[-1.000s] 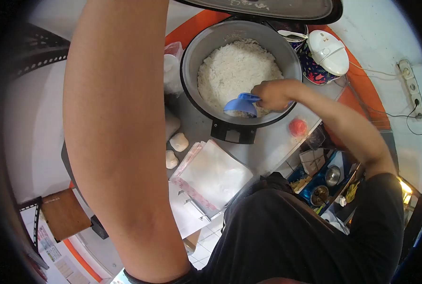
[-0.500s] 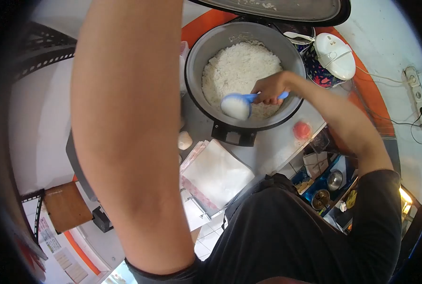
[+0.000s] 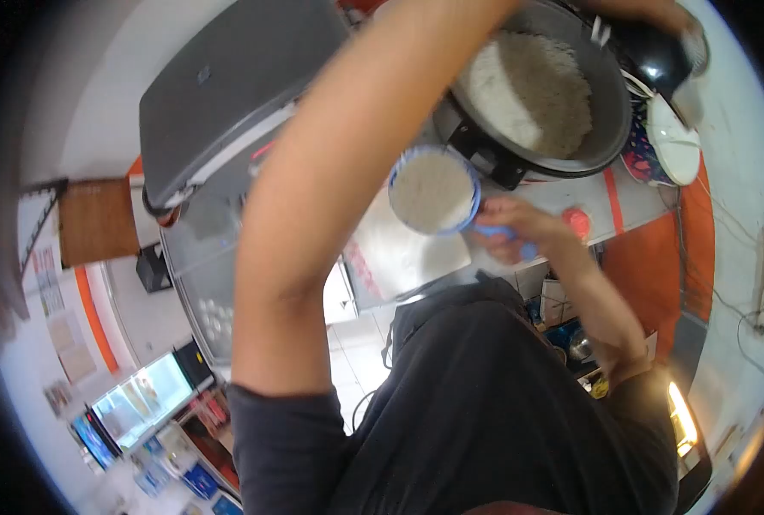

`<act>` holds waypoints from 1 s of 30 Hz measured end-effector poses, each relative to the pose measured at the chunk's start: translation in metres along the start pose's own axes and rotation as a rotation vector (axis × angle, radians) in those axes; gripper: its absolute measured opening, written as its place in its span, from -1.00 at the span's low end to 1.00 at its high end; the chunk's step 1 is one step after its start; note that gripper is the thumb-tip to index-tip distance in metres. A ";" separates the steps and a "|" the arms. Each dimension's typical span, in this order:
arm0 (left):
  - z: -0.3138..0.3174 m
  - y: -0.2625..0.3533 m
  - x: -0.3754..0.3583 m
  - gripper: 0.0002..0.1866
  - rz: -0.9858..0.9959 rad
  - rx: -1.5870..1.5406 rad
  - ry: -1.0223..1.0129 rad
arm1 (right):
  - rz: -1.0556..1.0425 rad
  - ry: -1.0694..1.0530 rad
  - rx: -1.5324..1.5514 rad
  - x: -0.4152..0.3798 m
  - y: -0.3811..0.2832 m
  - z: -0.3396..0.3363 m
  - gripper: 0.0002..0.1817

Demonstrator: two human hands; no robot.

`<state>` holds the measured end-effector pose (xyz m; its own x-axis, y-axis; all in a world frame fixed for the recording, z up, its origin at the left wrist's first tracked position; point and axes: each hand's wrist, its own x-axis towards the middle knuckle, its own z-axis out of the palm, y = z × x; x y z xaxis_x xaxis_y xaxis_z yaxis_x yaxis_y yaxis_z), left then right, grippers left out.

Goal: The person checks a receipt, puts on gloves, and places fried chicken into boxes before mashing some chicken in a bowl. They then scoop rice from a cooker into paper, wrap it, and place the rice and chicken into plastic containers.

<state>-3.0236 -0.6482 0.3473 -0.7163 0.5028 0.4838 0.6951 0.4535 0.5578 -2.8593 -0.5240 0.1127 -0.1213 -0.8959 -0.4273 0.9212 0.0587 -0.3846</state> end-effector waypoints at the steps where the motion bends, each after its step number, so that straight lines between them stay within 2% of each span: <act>1: 0.020 -0.013 -0.039 -0.32 0.041 -0.073 0.042 | 0.067 0.006 0.058 0.015 0.023 -0.002 -0.81; 2: 0.042 -0.029 -0.079 -0.33 0.092 -0.142 0.088 | 0.088 0.085 0.076 0.030 0.048 -0.011 -0.79; 3: 0.061 -0.042 -0.115 -0.32 0.149 -0.209 0.130 | 0.107 0.071 0.068 0.043 0.063 -0.017 -0.79; 5: 0.083 -0.057 -0.178 -0.33 -0.178 -0.287 -0.139 | 0.097 0.290 -0.017 0.068 0.091 -0.028 -0.75; 6: 0.103 -0.064 -0.200 -0.35 -0.153 -0.387 0.025 | 0.103 0.375 -0.067 0.079 0.104 -0.036 -0.71; 7: 0.110 -0.062 -0.210 -0.36 -0.121 -0.481 0.189 | 0.116 0.367 -0.066 0.090 0.111 -0.041 -0.71; 8: 0.115 -0.063 -0.220 -0.36 -0.130 -0.479 0.190 | 0.104 0.451 -0.111 0.101 0.116 -0.045 -0.67; 9: 0.112 -0.054 -0.227 -0.41 -0.153 -0.527 0.302 | 0.094 0.537 -0.154 0.111 0.123 -0.047 -0.63; 10: 0.109 -0.045 -0.237 -0.46 -0.181 -0.574 0.419 | 0.110 0.534 -0.150 0.118 0.131 -0.048 -0.63; 12: 0.091 -0.050 -0.279 -0.60 -0.276 -0.485 0.512 | -0.083 0.678 -0.342 0.134 0.135 -0.053 -0.57; 13: 0.083 -0.053 -0.313 -0.67 -0.393 -0.416 0.563 | -0.082 0.672 -0.343 0.141 0.142 -0.052 -0.57; 15: 0.080 -0.057 -0.398 -0.84 -0.646 -0.215 0.652 | -0.700 1.095 -1.384 0.156 0.153 -0.049 -0.54; 16: 0.093 -0.064 -0.449 -0.87 -0.723 -0.046 0.630 | -0.610 1.150 -1.490 0.155 0.154 -0.035 -0.49; 17: 0.105 -0.061 -0.485 -0.86 -0.788 -0.065 0.516 | -0.613 1.160 -1.482 0.159 0.162 -0.039 -0.49; 18: 0.117 -0.052 -0.515 -0.86 -0.858 -0.086 0.405 | -0.499 1.100 -1.705 0.162 0.175 -0.050 -0.46; 19: 0.129 -0.043 -0.536 -0.81 -0.861 -0.087 0.193 | -0.371 1.022 -1.926 0.162 0.190 -0.063 -0.42; 20: 0.138 -0.044 -0.552 -0.76 -0.733 -0.056 -0.077 | -0.396 0.989 -2.073 0.161 0.207 -0.077 -0.29; 21: 0.150 -0.047 -0.567 -0.67 -0.557 -0.009 -0.211 | -0.389 0.991 -2.080 0.161 0.219 -0.079 -0.29; 23: 0.176 -0.054 -0.596 -0.60 -0.438 0.110 -0.324 | -0.328 1.071 -2.097 0.166 0.223 -0.082 -0.18; 25: 0.187 -0.055 -0.609 -0.57 -0.430 0.155 -0.365 | -0.242 1.044 -2.038 0.166 0.218 -0.060 -0.18; 27: 0.188 -0.061 -0.607 -0.54 -0.400 0.213 -0.403 | -0.135 1.105 -2.040 0.170 0.212 -0.051 -0.17; 30: 0.184 -0.054 -0.602 -0.51 -0.438 0.179 -0.428 | -0.088 1.122 -1.990 0.171 0.207 -0.048 -0.24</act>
<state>-2.6187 -0.8402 -0.0978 -0.8744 0.4755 -0.0968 0.3691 0.7812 0.5034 -2.7074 -0.6437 -0.0794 -0.8676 -0.4405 -0.2305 -0.4085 0.8959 -0.1745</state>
